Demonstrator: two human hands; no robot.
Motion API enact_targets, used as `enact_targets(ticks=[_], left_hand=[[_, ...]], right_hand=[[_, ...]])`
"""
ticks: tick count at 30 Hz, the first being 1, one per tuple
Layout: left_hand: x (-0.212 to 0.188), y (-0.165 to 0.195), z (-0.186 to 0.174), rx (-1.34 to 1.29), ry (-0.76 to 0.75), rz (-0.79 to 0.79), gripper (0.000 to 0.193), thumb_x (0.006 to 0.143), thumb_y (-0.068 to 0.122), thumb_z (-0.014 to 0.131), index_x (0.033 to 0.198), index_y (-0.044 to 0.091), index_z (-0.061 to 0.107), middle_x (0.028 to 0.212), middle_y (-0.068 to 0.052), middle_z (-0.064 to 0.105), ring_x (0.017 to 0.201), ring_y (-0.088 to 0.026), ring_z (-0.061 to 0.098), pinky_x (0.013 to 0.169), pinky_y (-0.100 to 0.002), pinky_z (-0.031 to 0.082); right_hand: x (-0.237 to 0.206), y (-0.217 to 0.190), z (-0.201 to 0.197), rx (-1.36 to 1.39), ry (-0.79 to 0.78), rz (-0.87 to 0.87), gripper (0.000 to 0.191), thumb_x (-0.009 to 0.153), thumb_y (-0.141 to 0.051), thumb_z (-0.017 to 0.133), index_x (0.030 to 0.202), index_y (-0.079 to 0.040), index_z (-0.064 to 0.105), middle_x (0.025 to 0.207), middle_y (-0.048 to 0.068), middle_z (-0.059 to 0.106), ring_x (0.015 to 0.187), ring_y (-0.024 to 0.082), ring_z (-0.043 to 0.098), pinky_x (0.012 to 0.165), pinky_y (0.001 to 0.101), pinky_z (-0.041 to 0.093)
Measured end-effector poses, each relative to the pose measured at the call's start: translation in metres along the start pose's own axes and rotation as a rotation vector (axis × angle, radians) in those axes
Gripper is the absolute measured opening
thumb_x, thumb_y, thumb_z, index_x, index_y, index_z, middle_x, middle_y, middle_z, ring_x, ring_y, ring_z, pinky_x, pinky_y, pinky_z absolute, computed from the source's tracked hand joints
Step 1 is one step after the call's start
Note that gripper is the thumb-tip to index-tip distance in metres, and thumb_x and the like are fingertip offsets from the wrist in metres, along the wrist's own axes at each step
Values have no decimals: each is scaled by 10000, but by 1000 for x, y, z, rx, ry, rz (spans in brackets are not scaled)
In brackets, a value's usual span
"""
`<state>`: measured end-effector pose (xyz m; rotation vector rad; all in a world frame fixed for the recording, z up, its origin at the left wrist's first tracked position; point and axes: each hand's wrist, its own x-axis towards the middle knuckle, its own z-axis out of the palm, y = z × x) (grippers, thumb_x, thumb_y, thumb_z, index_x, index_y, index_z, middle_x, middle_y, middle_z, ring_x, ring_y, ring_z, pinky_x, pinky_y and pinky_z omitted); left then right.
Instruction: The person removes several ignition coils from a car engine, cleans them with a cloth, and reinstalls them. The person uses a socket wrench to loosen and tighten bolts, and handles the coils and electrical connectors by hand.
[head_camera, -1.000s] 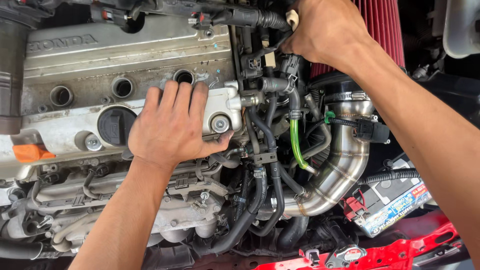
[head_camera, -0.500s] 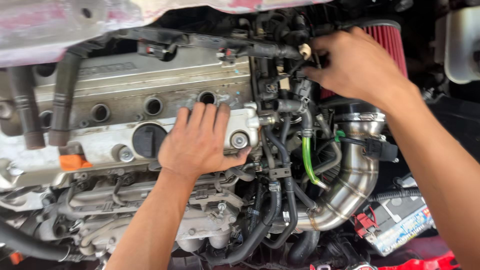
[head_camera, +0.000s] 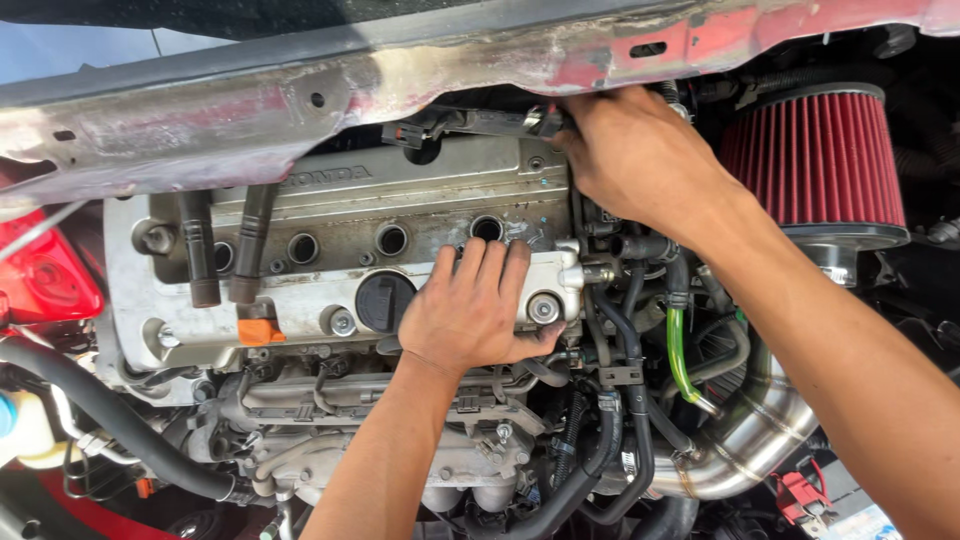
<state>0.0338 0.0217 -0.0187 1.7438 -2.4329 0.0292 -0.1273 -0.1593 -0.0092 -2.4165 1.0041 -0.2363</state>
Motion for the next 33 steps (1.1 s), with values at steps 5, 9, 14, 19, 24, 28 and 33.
enact_targets(ticks=[5, 9, 14, 19, 24, 28, 33], left_hand=[[-2, -1, 3, -21, 7, 0, 869, 784, 759, 621, 1129, -37, 673, 932, -114, 593, 902, -281, 539, 760, -422, 429], [-3, 0, 4, -8, 12, 2, 858, 778, 754, 620, 1126, -28, 677, 925, -109, 594, 898, -276, 537, 768, -422, 433], [-2, -1, 3, -4, -7, 3, 876, 813, 771, 603, 1138, -39, 680, 911, -111, 594, 883, -272, 535, 744, -410, 424], [-1, -1, 2, 4, -12, 3, 893, 801, 780, 592, 1142, -41, 680, 900, -107, 594, 878, -270, 539, 743, -409, 427], [0, -2, 2, -22, -62, -3, 890, 810, 772, 605, 1152, -47, 680, 892, -108, 592, 868, -273, 534, 724, -411, 420], [0, -2, 0, 9, -3, 5, 899, 775, 779, 617, 1151, -36, 676, 939, -111, 606, 920, -279, 544, 763, -415, 423], [-6, 0, 3, -20, -9, -30, 908, 762, 790, 637, 1166, -22, 675, 1005, -109, 619, 976, -291, 557, 820, -446, 433]], right_hand=[[14, 15, -1, 101, 120, -58, 287, 1037, -247, 711, 1169, 8, 700, 998, 243, 717, 919, 454, 666, 767, 520, 510], [21, 38, 8, 113, 123, -81, 206, 984, -211, 720, 1099, -41, 743, 989, 186, 738, 876, 395, 685, 746, 480, 524], [29, 55, 22, -61, 166, -21, 187, 945, -198, 733, 1045, -43, 757, 953, 195, 736, 860, 401, 682, 735, 475, 537], [26, 33, 8, 8, 47, 101, 284, 972, -313, 727, 1082, -52, 753, 955, 190, 741, 878, 402, 683, 786, 486, 538], [-28, 10, -35, -89, 137, -51, 498, 857, -365, 805, 1125, 48, 731, 1075, 258, 709, 998, 440, 671, 870, 463, 513], [-77, -20, -57, 39, 263, 255, 265, 967, -174, 725, 1161, 6, 731, 1180, 195, 721, 1099, 382, 675, 961, 429, 522], [-117, -79, -23, 346, 258, 234, 218, 930, -94, 705, 1124, 6, 717, 1179, 172, 712, 1131, 334, 674, 960, 414, 533]])
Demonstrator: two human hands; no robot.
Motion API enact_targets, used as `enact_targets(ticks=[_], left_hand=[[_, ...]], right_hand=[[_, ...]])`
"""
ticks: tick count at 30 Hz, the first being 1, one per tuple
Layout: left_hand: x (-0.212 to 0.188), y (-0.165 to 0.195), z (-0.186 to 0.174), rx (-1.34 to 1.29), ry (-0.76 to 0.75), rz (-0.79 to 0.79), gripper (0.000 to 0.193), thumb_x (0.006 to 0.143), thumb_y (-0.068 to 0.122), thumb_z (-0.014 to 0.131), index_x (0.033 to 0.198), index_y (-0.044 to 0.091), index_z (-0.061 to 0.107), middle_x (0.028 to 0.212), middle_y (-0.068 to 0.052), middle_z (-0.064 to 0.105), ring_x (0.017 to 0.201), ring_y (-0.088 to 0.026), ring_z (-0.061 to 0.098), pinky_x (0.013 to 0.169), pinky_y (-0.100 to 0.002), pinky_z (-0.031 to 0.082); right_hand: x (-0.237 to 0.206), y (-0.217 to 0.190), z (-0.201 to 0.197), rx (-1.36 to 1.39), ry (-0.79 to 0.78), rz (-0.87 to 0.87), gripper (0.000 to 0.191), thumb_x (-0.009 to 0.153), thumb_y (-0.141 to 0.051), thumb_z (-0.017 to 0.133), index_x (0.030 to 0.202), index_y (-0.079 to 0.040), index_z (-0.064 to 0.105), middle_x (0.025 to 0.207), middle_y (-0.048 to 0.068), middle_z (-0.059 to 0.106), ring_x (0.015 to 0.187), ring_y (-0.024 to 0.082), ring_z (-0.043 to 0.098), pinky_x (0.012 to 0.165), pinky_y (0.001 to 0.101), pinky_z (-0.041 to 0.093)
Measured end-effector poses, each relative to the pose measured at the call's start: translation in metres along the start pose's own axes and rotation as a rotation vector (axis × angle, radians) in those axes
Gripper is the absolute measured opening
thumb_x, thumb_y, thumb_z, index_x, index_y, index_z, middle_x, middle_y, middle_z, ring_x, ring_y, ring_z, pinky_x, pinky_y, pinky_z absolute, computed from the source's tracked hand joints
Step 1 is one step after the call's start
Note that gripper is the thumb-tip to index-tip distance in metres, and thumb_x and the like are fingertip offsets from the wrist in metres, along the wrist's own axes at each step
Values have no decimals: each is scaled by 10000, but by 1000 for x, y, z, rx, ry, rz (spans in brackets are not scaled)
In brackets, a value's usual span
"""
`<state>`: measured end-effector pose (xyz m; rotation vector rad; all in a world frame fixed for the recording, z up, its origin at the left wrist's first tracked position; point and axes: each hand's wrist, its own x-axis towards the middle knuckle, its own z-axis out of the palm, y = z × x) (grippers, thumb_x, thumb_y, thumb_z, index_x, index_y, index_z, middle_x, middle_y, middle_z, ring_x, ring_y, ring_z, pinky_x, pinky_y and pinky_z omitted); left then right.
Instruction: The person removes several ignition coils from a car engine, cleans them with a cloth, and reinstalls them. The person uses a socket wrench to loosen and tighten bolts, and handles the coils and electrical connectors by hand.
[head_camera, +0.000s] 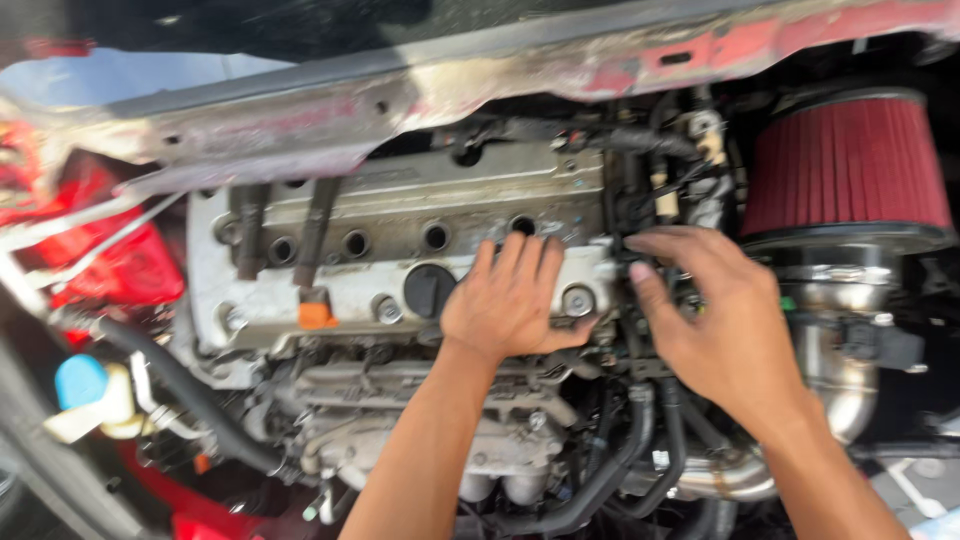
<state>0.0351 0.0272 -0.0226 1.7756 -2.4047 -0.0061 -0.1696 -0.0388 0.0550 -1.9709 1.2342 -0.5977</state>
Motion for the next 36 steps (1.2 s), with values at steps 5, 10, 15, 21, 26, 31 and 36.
enact_targets(ticks=[5, 10, 15, 21, 26, 31, 36], left_hand=[[-12, -2, 26, 76, -31, -5, 870, 646, 778, 610, 1130, 60, 694, 1211, -122, 647, 1169, -306, 527, 983, -491, 411], [-5, -2, 27, 60, -138, -10, 855, 691, 747, 576, 1216, 79, 674, 1337, -145, 585, 1339, -318, 426, 1105, -519, 339], [-64, 42, -42, -226, 289, -316, 720, 763, 426, 702, 1343, 14, 593, 1384, -170, 580, 1353, -323, 483, 1173, -530, 372], [-366, 60, -109, -448, 665, -434, 563, 941, 261, 681, 1406, 14, 484, 1371, -177, 483, 1297, -318, 458, 1126, -474, 371], [-543, -84, -135, 1, 894, -1063, 570, 964, 225, 683, 1389, -15, 389, 1326, -170, 391, 1268, -309, 415, 1096, -447, 353], [-553, -197, -122, -34, 541, -1246, 858, 925, 385, 790, 1501, -109, 391, 1476, -336, 369, 1383, -484, 340, 1169, -588, 235], [-548, -207, -119, -5, 446, -1274, 999, 820, 510, 836, 1504, -62, 386, 1444, -335, 387, 1378, -490, 327, 1149, -602, 228]], right_hand=[[-11, 0, 71, -31, -25, -170, 302, 1033, -135, 584, 1277, 38, 621, 1265, 225, 644, 1188, 416, 588, 1000, 470, 480], [5, -7, 99, -167, 18, -183, 346, 1129, -243, 462, 1273, 29, 622, 1220, 254, 644, 1167, 461, 554, 1003, 550, 415], [1, 22, 111, -313, 88, -320, 389, 1216, -281, 442, 1254, 67, 612, 1204, 283, 626, 1126, 468, 540, 1010, 550, 408], [2, 22, 130, -747, 139, -310, 429, 1189, -352, 565, 1093, 59, 642, 1136, 249, 643, 1063, 421, 560, 995, 511, 414], [-22, -87, 166, -457, 143, -406, 346, 1094, -279, 641, 1191, 52, 619, 1211, 271, 604, 1173, 441, 562, 1079, 507, 440], [-27, -208, 289, -293, -165, -469, 507, 1025, -376, 672, 1326, 26, 597, 1282, 272, 626, 1201, 447, 616, 1021, 503, 499], [17, -275, 370, -619, -252, -273, 985, 933, -590, 709, 1422, 198, 377, 1383, 440, 444, 1265, 529, 494, 1046, 516, 424]])
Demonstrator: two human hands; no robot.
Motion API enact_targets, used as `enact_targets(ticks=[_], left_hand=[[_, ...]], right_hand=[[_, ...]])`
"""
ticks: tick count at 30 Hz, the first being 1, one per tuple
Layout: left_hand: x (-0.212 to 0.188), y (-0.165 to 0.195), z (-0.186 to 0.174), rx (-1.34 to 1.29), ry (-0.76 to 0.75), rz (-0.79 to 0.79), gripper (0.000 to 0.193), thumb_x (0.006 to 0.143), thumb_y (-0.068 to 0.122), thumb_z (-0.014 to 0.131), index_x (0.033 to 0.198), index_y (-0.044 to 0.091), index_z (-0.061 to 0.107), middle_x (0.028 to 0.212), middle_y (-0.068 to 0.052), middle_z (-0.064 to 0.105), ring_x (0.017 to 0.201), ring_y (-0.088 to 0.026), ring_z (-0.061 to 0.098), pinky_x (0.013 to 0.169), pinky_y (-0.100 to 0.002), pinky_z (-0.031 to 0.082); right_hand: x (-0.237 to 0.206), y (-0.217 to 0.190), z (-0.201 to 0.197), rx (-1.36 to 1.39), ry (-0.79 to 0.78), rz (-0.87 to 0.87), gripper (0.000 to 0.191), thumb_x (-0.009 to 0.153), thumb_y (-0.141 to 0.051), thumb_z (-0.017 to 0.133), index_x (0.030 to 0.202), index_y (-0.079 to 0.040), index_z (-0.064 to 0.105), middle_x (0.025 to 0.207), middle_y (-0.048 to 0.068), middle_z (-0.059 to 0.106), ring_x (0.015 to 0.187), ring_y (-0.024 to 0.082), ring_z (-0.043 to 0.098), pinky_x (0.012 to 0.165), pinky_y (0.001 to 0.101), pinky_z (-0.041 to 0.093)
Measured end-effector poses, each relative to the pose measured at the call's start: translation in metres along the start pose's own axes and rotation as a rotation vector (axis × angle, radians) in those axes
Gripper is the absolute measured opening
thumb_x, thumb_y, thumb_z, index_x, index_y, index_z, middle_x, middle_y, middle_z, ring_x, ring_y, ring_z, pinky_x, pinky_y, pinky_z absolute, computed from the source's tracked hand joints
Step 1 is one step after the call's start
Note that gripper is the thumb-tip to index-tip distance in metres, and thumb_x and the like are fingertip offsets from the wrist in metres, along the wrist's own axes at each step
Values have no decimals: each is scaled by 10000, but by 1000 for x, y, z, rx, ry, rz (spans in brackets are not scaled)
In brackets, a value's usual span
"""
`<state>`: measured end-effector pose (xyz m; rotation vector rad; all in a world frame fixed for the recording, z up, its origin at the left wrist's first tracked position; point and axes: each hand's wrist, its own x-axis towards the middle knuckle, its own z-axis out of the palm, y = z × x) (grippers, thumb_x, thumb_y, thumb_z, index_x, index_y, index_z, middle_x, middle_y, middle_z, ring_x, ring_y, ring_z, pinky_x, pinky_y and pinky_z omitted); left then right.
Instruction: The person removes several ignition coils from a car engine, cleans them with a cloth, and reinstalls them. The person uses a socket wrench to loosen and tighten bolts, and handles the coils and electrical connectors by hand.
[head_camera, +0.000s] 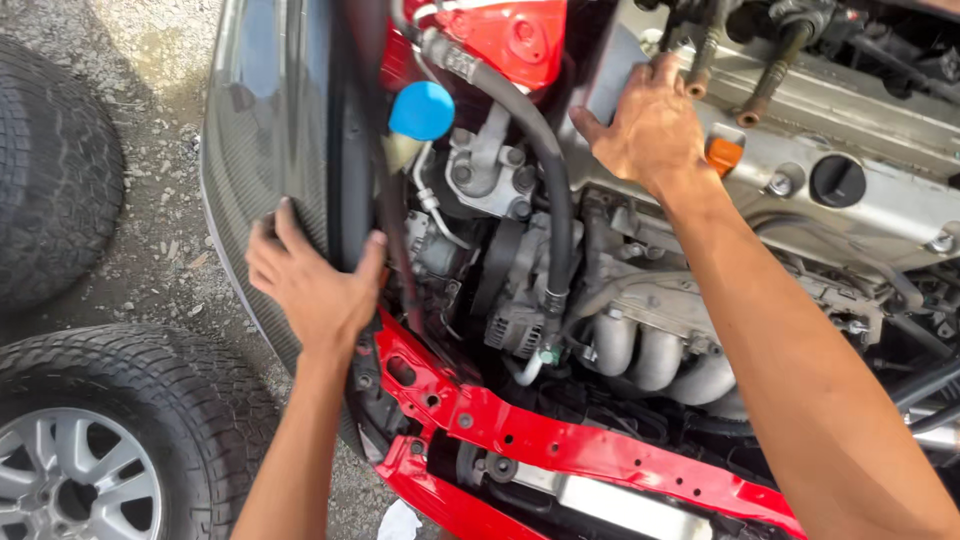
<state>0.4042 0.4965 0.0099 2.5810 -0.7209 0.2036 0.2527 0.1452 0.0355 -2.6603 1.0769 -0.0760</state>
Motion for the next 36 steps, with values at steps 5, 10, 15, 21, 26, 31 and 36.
enact_targets(ticks=[5, 10, 15, 21, 26, 31, 36], left_hand=[[8, 9, -14, -5, -59, -44, 1052, 716, 484, 845, 1507, -37, 387, 1449, -325, 386, 1384, -480, 321, 1137, -609, 214], [14, 8, -19, -15, -79, -53, 1064, 690, 465, 848, 1503, -34, 380, 1470, -299, 395, 1384, -479, 328, 1150, -606, 211], [14, -1, -20, -65, -117, -76, 1082, 664, 472, 856, 1494, -42, 391, 1442, -310, 404, 1362, -485, 328, 1113, -639, 206], [16, -1, -20, -69, -96, -61, 1060, 689, 478, 851, 1498, -39, 403, 1450, -300, 412, 1371, -475, 333, 1122, -639, 215], [17, 3, -21, -48, -102, -65, 1042, 684, 475, 837, 1487, -39, 416, 1453, -302, 412, 1368, -477, 327, 1123, -622, 215], [18, 4, -26, -35, -125, -71, 1042, 689, 505, 823, 1475, -46, 417, 1433, -305, 414, 1358, -477, 325, 1110, -621, 211], [20, 4, -25, -48, -112, -65, 1025, 733, 501, 811, 1498, -61, 425, 1445, -304, 423, 1361, -470, 336, 1125, -624, 224]], right_hand=[[31, -26, 18, -187, -167, 300, 1348, 775, -822, 689, 1566, 127, 149, 1480, 410, 354, 1408, 533, 346, 1179, 570, 274], [38, -28, 34, -219, -131, 362, 1511, 673, -909, 736, 1593, 77, 52, 1482, 436, 319, 1401, 560, 305, 1158, 594, 234], [39, -24, 40, -223, -46, 335, 1478, 675, -885, 805, 1585, 25, 78, 1416, 448, 330, 1350, 575, 289, 1117, 577, 232], [43, -28, 44, -234, -67, 390, 1414, 693, -804, 822, 1603, 0, 97, 1404, 411, 385, 1365, 522, 336, 1140, 571, 257], [45, -34, 40, -234, -68, 459, 1347, 702, -676, 828, 1620, -51, 66, 1414, 397, 364, 1362, 515, 326, 1143, 575, 230], [35, -40, 28, -218, -56, 392, 1296, 732, -666, 809, 1637, -74, 94, 1435, 387, 354, 1371, 520, 328, 1146, 549, 278], [39, -30, 26, -237, -21, 289, 1190, 781, -638, 784, 1573, 24, 192, 1401, 426, 377, 1340, 557, 376, 1111, 568, 357]])
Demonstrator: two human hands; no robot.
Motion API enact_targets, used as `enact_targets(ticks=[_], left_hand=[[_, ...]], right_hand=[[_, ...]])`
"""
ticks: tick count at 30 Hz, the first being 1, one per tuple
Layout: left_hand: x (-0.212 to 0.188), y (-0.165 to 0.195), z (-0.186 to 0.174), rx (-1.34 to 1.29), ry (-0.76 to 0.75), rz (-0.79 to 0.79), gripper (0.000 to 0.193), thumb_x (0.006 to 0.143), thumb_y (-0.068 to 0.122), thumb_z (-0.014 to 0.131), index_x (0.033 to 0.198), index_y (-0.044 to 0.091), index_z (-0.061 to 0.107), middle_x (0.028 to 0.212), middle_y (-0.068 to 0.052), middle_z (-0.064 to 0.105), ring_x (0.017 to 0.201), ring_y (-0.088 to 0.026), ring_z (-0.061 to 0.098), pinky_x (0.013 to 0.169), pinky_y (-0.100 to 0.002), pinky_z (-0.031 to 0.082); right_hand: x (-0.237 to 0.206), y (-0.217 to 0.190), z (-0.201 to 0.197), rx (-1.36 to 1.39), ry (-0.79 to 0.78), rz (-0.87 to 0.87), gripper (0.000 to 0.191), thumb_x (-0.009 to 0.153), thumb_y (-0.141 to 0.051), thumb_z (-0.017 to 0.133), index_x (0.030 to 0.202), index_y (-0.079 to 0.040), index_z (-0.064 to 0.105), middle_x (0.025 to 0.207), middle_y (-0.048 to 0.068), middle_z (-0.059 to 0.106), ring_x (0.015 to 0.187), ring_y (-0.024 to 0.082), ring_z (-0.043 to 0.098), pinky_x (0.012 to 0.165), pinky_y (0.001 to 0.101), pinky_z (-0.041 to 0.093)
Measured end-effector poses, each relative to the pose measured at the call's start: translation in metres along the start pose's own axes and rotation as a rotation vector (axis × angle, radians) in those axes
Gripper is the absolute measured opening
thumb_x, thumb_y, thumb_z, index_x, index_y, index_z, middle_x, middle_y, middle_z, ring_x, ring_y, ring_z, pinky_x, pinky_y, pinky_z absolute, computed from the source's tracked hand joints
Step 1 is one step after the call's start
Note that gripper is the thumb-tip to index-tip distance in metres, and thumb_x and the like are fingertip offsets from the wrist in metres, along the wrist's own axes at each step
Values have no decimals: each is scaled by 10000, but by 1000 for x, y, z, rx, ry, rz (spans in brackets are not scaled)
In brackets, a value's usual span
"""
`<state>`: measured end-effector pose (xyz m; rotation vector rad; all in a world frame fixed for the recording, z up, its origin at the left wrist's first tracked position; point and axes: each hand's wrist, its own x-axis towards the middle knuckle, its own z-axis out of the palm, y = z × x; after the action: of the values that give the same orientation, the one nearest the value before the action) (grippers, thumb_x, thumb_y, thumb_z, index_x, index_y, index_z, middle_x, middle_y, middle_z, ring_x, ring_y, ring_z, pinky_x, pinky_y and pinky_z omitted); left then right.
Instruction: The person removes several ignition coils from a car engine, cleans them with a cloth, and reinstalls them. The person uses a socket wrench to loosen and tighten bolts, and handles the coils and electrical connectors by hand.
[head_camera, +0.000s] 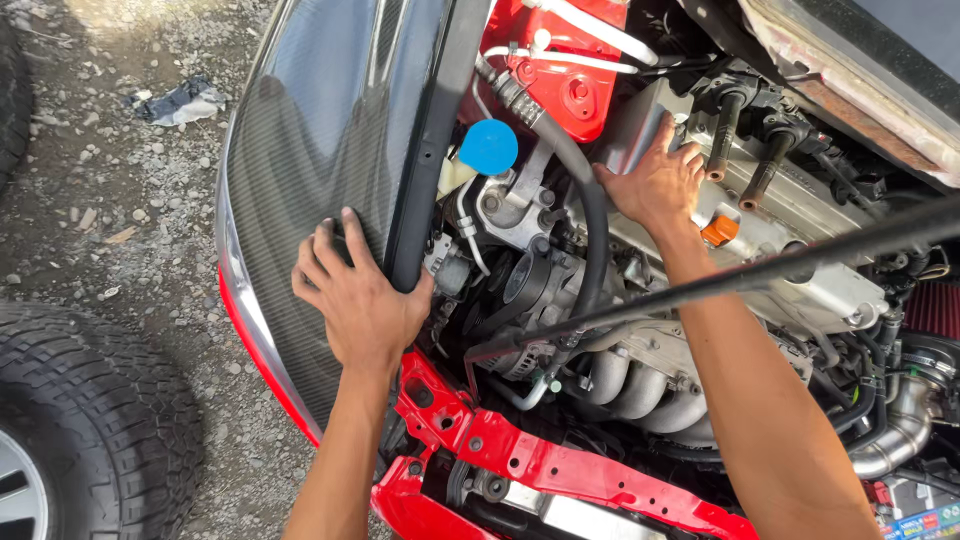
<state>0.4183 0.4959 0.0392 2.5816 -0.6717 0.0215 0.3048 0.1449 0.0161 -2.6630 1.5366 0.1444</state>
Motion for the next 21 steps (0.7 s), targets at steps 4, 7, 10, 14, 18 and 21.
enact_targets(ticks=[4, 7, 10, 14, 18, 21], left_hand=[[1, -2, 2, 26, 18, 5, 999, 705, 485, 803, 1472, -50, 452, 1427, -289, 442, 1365, -457, 353, 1117, -620, 237], [1, -2, 3, 51, 25, 15, 999, 737, 513, 806, 1488, -49, 461, 1435, -288, 447, 1361, -456, 362, 1121, -628, 239], [2, -2, 6, 25, 26, -6, 984, 733, 516, 805, 1470, -50, 483, 1437, -299, 449, 1352, -465, 361, 1118, -619, 247], [3, -1, 6, 40, 29, 7, 979, 729, 518, 803, 1459, -57, 495, 1430, -299, 457, 1366, -457, 362, 1129, -617, 245], [4, 0, 0, 47, 43, 1, 990, 729, 518, 803, 1471, -59, 492, 1438, -303, 458, 1369, -459, 363, 1141, -616, 239], [5, 1, -3, 36, 18, -10, 998, 703, 501, 808, 1472, -53, 494, 1430, -301, 461, 1364, -462, 361, 1133, -619, 233]], right_hand=[[63, 21, -1, 138, 243, -314, 778, 943, -488, 711, 1374, 123, 498, 1280, 455, 517, 1209, 593, 506, 1039, 573, 453], [115, 37, -3, 297, -73, -153, 533, 1085, -418, 495, 1074, 61, 726, 1114, 314, 732, 1151, 466, 671, 1069, 515, 499], [148, 43, -16, -61, -75, -490, 407, 1057, -289, 483, 1180, 2, 739, 1212, 319, 684, 1140, 502, 630, 1012, 550, 493], [155, 37, -25, -9, -331, -131, 656, 988, -558, 598, 1162, 66, 698, 1245, 327, 642, 1225, 468, 584, 1044, 494, 450], [146, 25, -19, -106, -362, -169, 677, 941, -573, 603, 1214, 40, 692, 1292, 304, 640, 1246, 452, 594, 1068, 480, 460], [145, 24, -11, -76, -276, -151, 650, 941, -540, 599, 1220, 38, 697, 1306, 319, 622, 1245, 467, 586, 1072, 481, 455]])
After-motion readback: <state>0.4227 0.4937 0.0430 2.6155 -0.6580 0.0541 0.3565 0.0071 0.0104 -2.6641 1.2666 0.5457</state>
